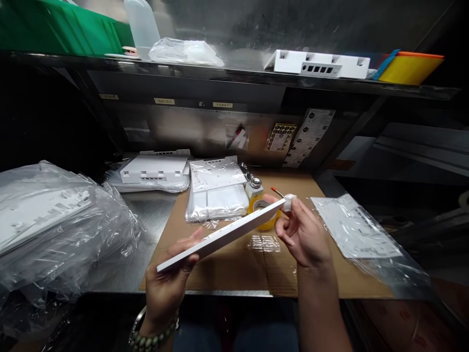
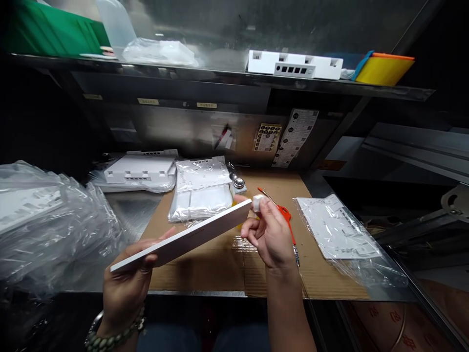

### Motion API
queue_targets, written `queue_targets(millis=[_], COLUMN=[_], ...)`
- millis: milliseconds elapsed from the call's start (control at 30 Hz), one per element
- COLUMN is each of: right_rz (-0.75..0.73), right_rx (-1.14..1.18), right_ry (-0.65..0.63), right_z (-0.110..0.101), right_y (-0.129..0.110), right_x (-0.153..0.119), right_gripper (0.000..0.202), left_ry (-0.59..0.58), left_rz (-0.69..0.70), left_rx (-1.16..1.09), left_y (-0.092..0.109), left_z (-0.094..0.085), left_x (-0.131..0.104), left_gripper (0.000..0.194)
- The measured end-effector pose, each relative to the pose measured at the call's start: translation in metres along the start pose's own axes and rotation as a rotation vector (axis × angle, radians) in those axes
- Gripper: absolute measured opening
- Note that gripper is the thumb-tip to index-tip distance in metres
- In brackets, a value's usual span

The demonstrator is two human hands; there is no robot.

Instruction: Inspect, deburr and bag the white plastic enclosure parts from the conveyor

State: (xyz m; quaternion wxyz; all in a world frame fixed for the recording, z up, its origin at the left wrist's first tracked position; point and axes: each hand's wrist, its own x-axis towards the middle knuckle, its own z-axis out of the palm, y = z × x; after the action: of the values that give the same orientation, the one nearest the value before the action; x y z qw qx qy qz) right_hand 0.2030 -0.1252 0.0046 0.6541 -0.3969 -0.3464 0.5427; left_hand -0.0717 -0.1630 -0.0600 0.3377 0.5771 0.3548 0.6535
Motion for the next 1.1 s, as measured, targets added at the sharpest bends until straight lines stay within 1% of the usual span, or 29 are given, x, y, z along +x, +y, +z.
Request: queue_targets(millis=[33,100,133,167,200,233,267,300,333,400,433,467,500,533,567,600,633,667,700,733,767,800,833,900,933,1000,1033,1100], right_rz=[0.024,-0.012,-0.055,-0.11,-0.174,-0.246,-0.318,-0.384,-0.436,-0.485,-0.491,-0.487,-0.473,-0.465,-0.475,-0.506,-0.558,-0.622,-0.682,-0.72,-0.727,-0.717,-0.7,-0.68,-0.686,-0.709,-0.715,-0.713], right_rx=[0.017,0.041,0.045,0.039,0.019,-0.013,-0.054,-0.098,-0.135,-0.176,-0.182,-0.191,-0.207,-0.234,-0.275,-0.326,-0.379,-0.429,-0.474,-0.52,-0.571,-0.624,-0.672,-0.726,-0.736,-0.75,-0.763,-0.795], right_ry=[-0.006,0.03,0.045,0.052,0.055,0.062,0.077,0.097,0.114,0.106,0.075,0.034,0.0,-0.007,0.029,0.106,0.211,0.315,0.386,0.399,0.35,0.248,0.118,-0.147,-0.248,-0.362,-0.389,-0.421], right_z=[0.002,0.007,0.009,0.01,0.012,0.013,0.014,0.015,0.016,0.014,0.011,0.007,0.001,-0.006,-0.013,-0.019,-0.024,-0.026,-0.025,-0.02,-0.012,-0.001,0.012,0.041,0.054,0.073,0.078,0.079], right_y=[0.001,0.002,0.002,0.001,-0.001,-0.003,-0.004,-0.006,-0.006,-0.004,-0.002,0.001,0.003,0.006,0.008,0.01,0.012,0.014,0.017,0.02,0.023,0.026,0.03,0.037,0.04,0.046,0.048,0.05], right_x=[-0.002,-0.006,-0.008,-0.009,-0.01,-0.012,-0.013,-0.016,-0.018,-0.023,-0.025,-0.027,-0.028,-0.028,-0.027,-0.027,-0.027,-0.029,-0.031,-0.036,-0.042,-0.05,-0.058,-0.074,-0.08,-0.087,-0.089,-0.09], right_gripper=[0.038,0.037,0.035,0.032,0.029,0.028,0.027,0.027,0.027,0.026,0.025,0.024,0.023,0.022,0.022,0.021,0.021,0.019,0.018,0.016,0.015,0.015,0.019,0.025,0.025,0.022,0.02,0.017], left_ry=[-0.002,0.022,0.051,0.09,0.137,0.177,0.196,0.184,0.142,-0.016,-0.11,-0.189,-0.243,-0.269,-0.262,-0.228,-0.173,-0.109,-0.044,0.021,0.08,0.129,0.166,0.19,0.189,0.208,0.227,0.271], left_rz=[0.01,0.036,0.036,0.017,-0.022,-0.092,-0.192,-0.313,-0.445,-0.699,-0.789,-0.846,-0.877,-0.889,-0.882,-0.866,-0.85,-0.839,-0.839,-0.851,-0.868,-0.883,-0.891,-0.883,-0.873,-0.845,-0.829,-0.788], left_rx=[-0.011,-0.048,-0.078,-0.118,-0.175,-0.257,-0.365,-0.488,-0.614,-0.825,-0.896,-0.95,-0.99,-1.02,-1.044,-1.063,-1.074,-1.081,-1.078,-1.066,-1.046,-1.023,-1.002,-0.986,-0.991,-1.0,-0.999,-0.983], left_y=[-0.002,-0.006,-0.008,-0.01,-0.012,-0.013,-0.013,-0.012,-0.011,-0.007,-0.005,-0.002,0.001,0.005,0.009,0.013,0.017,0.021,0.025,0.029,0.032,0.035,0.038,0.043,0.045,0.05,0.051,0.053], left_z=[0.001,0.006,0.009,0.013,0.017,0.021,0.025,0.028,0.03,0.031,0.03,0.028,0.026,0.023,0.022,0.02,0.02,0.021,0.023,0.026,0.03,0.035,0.04,0.049,0.053,0.057,0.057,0.056], left_x=[0.001,0.004,0.005,0.006,0.007,0.009,0.01,0.012,0.015,0.021,0.024,0.028,0.032,0.037,0.042,0.046,0.051,0.056,0.059,0.062,0.064,0.065,0.065,0.063,0.061,0.057,0.056,0.053], left_gripper=[0.013,0.014,0.02,0.034,0.051,0.069,0.084,0.093,0.097,0.094,0.087,0.078,0.067,0.059,0.053,0.051,0.051,0.052,0.053,0.053,0.054,0.055,0.055,0.056,0.056,0.058,0.059,0.062])
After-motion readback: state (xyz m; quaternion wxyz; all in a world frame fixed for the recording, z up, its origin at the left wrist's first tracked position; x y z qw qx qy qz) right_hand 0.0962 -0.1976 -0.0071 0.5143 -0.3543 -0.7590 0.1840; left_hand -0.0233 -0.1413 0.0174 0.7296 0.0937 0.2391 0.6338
